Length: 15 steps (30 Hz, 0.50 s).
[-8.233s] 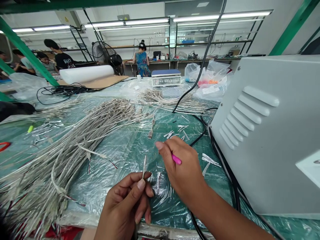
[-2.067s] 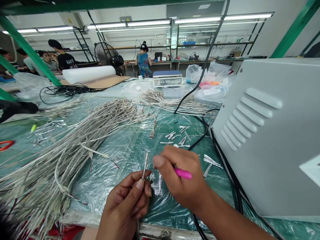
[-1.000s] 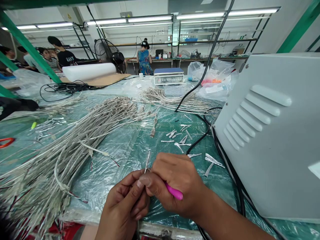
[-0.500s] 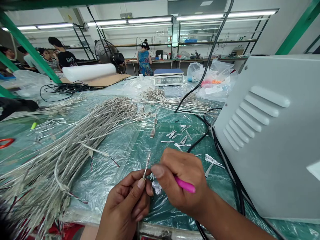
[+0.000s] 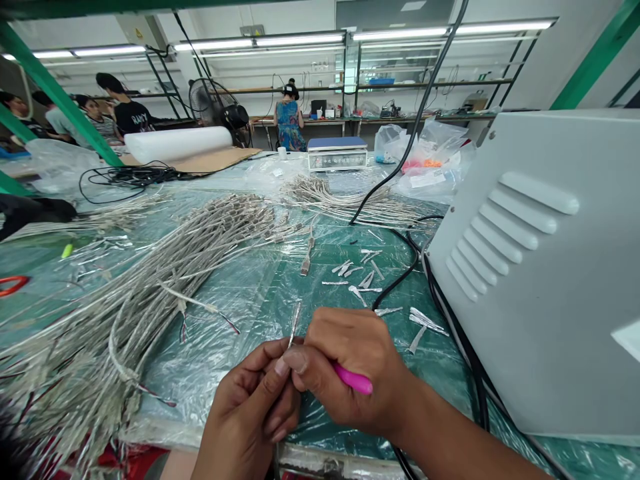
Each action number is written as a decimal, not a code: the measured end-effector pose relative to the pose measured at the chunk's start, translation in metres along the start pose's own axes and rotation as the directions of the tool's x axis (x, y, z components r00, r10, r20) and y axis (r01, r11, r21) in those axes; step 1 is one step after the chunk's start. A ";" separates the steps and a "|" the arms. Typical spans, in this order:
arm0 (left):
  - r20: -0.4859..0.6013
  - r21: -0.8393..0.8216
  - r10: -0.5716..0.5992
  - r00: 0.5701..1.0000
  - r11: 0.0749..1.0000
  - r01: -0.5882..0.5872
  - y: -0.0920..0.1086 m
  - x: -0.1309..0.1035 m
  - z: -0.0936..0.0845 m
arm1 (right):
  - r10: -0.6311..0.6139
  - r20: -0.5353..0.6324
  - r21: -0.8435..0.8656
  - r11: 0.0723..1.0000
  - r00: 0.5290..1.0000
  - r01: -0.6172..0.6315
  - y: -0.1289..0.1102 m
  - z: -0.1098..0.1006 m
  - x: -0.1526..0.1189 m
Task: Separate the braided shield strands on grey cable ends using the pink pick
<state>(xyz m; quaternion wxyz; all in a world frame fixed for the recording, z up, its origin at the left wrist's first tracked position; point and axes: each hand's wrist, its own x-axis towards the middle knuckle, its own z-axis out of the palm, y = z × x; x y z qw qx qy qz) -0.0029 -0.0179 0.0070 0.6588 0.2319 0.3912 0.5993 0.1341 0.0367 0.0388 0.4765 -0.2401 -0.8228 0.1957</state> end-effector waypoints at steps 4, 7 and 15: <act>0.009 0.001 0.003 1.000 1.000 -0.003 0.000 0.000 -0.001 | -0.013 0.009 -0.027 1.000 1.000 0.014 -0.001 0.000 0.001; 0.012 -0.004 -0.006 1.000 1.000 0.006 -0.001 0.000 -0.001 | -0.039 0.015 -0.078 0.996 0.999 0.040 -0.003 -0.001 0.002; 0.003 0.017 -0.005 1.000 1.000 0.005 -0.001 -0.001 0.000 | -0.057 0.038 -0.200 0.978 0.998 0.063 -0.005 -0.001 0.004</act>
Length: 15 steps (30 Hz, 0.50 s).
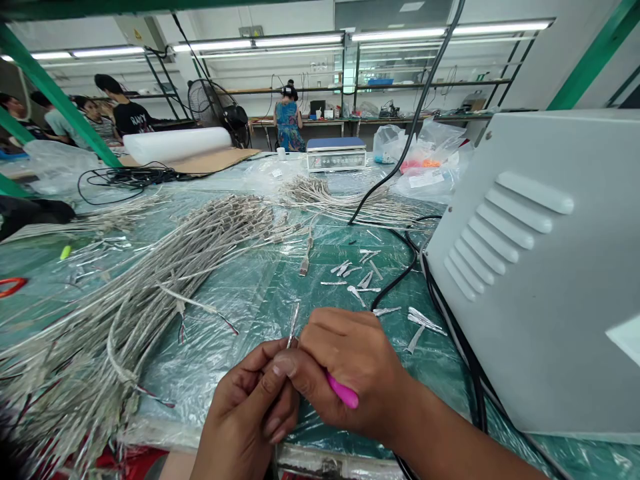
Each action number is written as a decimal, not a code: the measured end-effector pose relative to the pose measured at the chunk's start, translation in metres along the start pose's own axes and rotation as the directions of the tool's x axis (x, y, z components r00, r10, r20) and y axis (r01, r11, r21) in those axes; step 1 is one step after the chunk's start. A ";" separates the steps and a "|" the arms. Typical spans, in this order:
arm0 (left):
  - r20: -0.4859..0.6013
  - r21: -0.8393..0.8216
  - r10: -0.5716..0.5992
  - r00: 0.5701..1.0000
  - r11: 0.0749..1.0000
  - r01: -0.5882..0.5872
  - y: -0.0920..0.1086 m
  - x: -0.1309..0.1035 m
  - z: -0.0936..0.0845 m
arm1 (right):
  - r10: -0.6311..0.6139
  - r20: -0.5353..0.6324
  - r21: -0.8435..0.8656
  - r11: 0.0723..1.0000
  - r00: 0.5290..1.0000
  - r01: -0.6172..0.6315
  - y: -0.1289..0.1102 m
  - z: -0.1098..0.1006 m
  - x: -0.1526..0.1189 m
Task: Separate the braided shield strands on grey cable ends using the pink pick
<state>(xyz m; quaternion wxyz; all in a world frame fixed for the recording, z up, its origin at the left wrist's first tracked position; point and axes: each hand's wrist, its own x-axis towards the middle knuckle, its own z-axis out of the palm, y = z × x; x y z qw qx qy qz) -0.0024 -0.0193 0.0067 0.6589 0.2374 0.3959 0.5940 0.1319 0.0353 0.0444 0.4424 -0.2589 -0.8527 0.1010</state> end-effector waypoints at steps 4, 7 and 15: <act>0.000 -0.009 0.004 1.000 1.000 -0.004 0.000 0.000 0.000 | 0.013 0.017 -0.003 1.000 1.000 -0.012 0.003 0.001 -0.002; 0.017 -0.005 0.010 1.000 1.000 -0.010 -0.001 0.001 -0.001 | 0.057 0.012 -0.020 0.998 0.998 -0.056 0.004 0.004 -0.003; 0.068 0.010 -0.035 0.997 0.999 0.034 -0.001 0.001 -0.005 | 0.294 -0.203 -0.121 0.939 0.934 -0.322 0.019 0.005 0.001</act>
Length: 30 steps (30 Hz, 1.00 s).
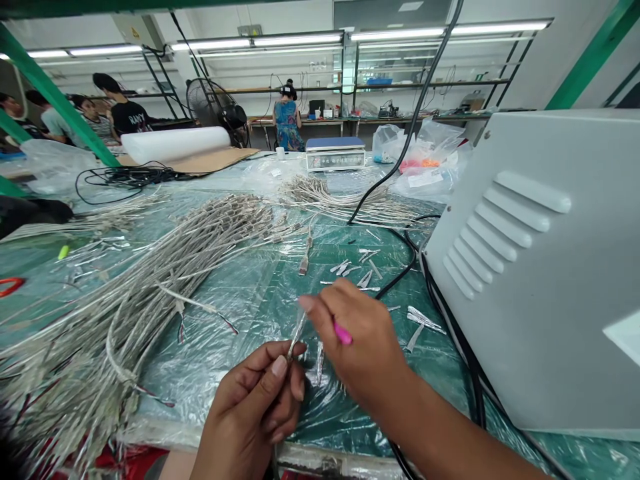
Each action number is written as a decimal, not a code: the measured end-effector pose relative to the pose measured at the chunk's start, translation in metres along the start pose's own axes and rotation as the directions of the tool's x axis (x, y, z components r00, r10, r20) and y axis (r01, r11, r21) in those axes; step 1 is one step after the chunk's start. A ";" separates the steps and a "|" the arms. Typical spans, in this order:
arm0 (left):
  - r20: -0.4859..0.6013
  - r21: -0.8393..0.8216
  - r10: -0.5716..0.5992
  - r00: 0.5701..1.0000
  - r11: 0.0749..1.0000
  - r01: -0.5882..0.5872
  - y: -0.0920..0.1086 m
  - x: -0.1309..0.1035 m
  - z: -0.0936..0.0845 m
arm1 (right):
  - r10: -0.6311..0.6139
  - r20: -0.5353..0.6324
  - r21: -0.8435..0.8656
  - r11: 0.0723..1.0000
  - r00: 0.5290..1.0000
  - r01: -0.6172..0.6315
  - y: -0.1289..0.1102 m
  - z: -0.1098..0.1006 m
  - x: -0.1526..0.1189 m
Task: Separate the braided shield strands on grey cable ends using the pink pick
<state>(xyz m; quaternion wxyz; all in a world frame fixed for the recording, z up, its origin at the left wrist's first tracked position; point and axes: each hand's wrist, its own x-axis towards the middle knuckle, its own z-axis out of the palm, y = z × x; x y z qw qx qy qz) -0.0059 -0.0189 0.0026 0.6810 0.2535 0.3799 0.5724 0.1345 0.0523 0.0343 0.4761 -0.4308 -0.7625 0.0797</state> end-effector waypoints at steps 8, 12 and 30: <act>-0.019 -0.066 0.016 1.000 0.998 -0.018 0.001 0.000 -0.002 | 0.156 0.013 0.276 0.949 0.988 -0.153 -0.001 -0.009 -0.004; -0.024 -0.077 0.029 0.999 0.997 -0.031 0.000 0.001 0.000 | -0.076 0.126 0.460 0.888 0.989 0.010 -0.010 -0.008 -0.012; -0.009 -0.067 0.037 0.999 0.997 -0.038 0.000 0.001 0.000 | -0.204 0.155 0.494 0.863 0.967 0.103 -0.011 -0.006 -0.009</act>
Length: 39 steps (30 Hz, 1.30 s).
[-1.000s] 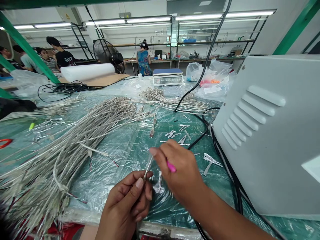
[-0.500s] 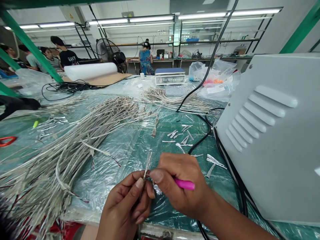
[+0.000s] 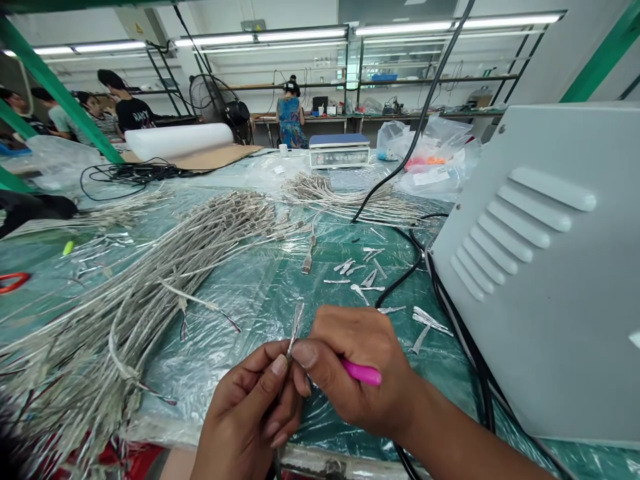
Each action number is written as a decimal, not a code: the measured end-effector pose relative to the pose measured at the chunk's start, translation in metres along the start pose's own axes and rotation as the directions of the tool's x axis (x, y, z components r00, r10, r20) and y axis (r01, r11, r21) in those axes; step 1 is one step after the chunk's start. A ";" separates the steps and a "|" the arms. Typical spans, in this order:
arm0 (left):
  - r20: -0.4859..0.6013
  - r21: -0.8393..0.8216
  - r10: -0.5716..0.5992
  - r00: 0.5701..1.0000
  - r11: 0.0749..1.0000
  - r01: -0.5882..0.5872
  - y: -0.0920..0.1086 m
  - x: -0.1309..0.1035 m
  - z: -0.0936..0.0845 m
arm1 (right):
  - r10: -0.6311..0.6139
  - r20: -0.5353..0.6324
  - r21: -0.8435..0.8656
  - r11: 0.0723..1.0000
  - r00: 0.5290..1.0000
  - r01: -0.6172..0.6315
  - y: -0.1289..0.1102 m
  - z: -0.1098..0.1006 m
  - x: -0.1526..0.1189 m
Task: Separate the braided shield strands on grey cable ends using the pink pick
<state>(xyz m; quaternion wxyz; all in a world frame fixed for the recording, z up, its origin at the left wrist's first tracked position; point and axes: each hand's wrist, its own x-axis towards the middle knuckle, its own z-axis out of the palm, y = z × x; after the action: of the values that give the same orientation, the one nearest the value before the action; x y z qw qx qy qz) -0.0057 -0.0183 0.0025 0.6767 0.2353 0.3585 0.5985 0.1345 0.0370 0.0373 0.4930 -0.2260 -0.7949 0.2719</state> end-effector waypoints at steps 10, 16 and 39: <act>-0.019 0.012 0.008 1.000 1.000 -0.007 0.000 0.000 0.001 | -0.031 -0.005 -0.026 0.999 1.000 0.031 -0.002 -0.001 0.001; -0.020 0.013 0.013 1.000 1.000 -0.013 0.000 -0.001 0.001 | -0.022 0.013 -0.046 0.999 1.000 0.023 -0.001 -0.001 0.001; -0.001 0.091 -0.030 1.000 0.995 0.030 0.001 0.000 0.002 | 0.087 -0.101 -0.302 0.946 0.991 -0.114 0.004 0.001 0.006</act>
<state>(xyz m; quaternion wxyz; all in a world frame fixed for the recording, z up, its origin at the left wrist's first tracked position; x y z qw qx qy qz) -0.0048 -0.0179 0.0046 0.6740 0.2607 0.3890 0.5714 0.1318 0.0434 0.0381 0.4712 -0.3517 -0.7929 0.1598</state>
